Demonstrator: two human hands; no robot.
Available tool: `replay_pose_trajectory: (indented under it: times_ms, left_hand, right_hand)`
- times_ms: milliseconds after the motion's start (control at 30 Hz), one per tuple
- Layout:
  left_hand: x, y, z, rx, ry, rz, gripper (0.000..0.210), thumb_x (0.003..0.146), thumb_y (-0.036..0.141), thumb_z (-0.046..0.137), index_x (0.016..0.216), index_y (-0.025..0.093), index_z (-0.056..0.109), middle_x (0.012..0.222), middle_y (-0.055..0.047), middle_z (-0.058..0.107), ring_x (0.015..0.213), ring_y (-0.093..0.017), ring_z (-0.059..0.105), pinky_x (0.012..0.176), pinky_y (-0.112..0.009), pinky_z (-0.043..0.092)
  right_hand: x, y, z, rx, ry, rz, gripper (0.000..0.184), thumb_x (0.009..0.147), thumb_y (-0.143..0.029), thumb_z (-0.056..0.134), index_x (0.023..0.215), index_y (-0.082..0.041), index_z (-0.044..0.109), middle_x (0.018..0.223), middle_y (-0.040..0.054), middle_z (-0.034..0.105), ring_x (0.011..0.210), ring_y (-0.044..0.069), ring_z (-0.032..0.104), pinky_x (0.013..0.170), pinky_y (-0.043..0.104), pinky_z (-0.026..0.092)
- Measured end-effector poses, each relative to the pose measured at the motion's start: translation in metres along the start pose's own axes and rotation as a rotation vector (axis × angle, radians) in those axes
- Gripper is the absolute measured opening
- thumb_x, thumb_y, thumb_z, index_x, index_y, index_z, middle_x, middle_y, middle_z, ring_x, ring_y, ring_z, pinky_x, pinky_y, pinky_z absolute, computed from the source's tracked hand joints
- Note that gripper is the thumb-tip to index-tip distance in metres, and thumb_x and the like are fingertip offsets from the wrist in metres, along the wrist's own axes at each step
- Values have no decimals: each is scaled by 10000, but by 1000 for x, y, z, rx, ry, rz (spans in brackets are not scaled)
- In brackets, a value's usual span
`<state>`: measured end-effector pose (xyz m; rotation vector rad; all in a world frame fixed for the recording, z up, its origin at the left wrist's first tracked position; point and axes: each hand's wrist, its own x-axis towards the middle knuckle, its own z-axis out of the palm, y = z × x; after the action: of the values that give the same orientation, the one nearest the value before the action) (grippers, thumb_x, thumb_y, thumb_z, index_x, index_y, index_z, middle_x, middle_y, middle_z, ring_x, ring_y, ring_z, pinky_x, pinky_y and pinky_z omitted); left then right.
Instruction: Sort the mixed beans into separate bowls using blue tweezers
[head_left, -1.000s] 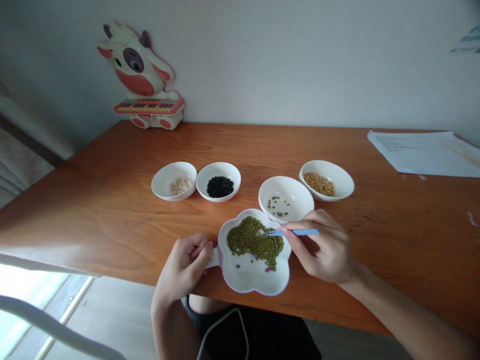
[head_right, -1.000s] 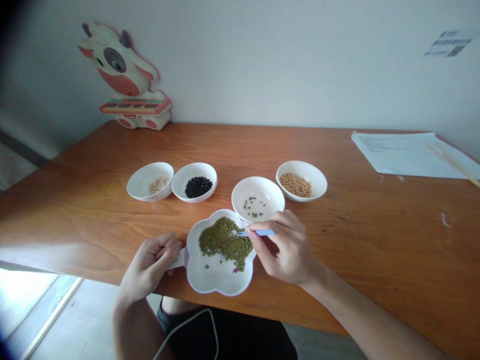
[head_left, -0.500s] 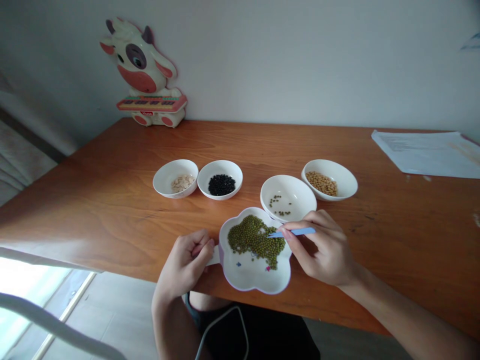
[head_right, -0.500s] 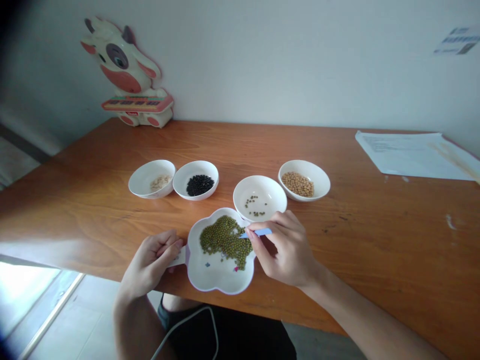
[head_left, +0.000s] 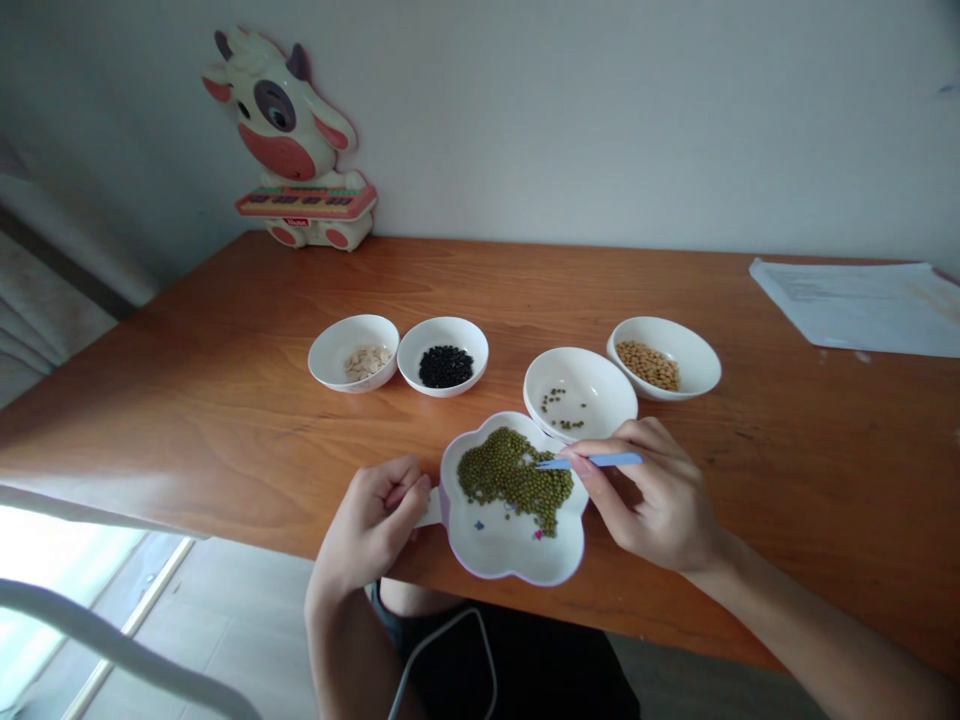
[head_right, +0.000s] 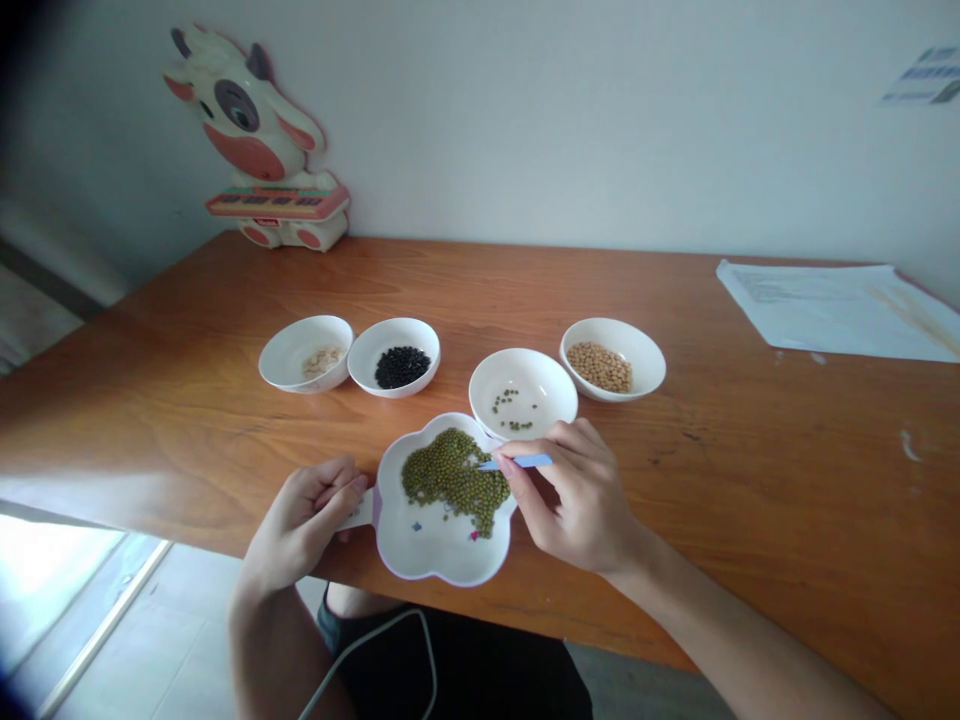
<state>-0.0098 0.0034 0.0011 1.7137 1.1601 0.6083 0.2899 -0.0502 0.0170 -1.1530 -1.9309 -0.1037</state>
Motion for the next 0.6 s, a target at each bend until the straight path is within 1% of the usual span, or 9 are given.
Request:
replay_pose_trajectory:
  times_ms: [167,400,500,600]
  left_hand:
    - [0,0,1,4,0,-7,433,988,438,484,640,233,328,520,34,465,494,-107,429,484,-242,318]
    - [-1,0,0,2,11,-11,435,984,423,498,641,233,309,522,37,461,496,-104,438,491,-236,333]
    - [-1,2,-1,-4,14,-16,433,980,422,502,638,232,317,519,37,464,492,-103,437,489,-234,333]
    - [-1,3,0,-16,18,-20,431,968,417,518,632,230,323,518,34,472,491,-103,442,483,-233,326]
  right_hand:
    - [-2,0,1,-9,-32,-19,175,881,-82,707,1012,-195,677,877,-10,779,719,132,621,704,344,444]
    - [-1,-1,3,-12,-50,-26,206,892,-75,699,1053,-200,674,885,-13,782,711,134,623,705,349,446]
    - [0,-2,1,-2,-22,-28,233,883,-61,702,1067,-202,684,870,-14,783,679,127,610,678,342,444]
    - [1,-1,-6,-6,62,-52,317,860,-31,701,1111,-223,696,889,-10,800,656,134,615,654,343,454]
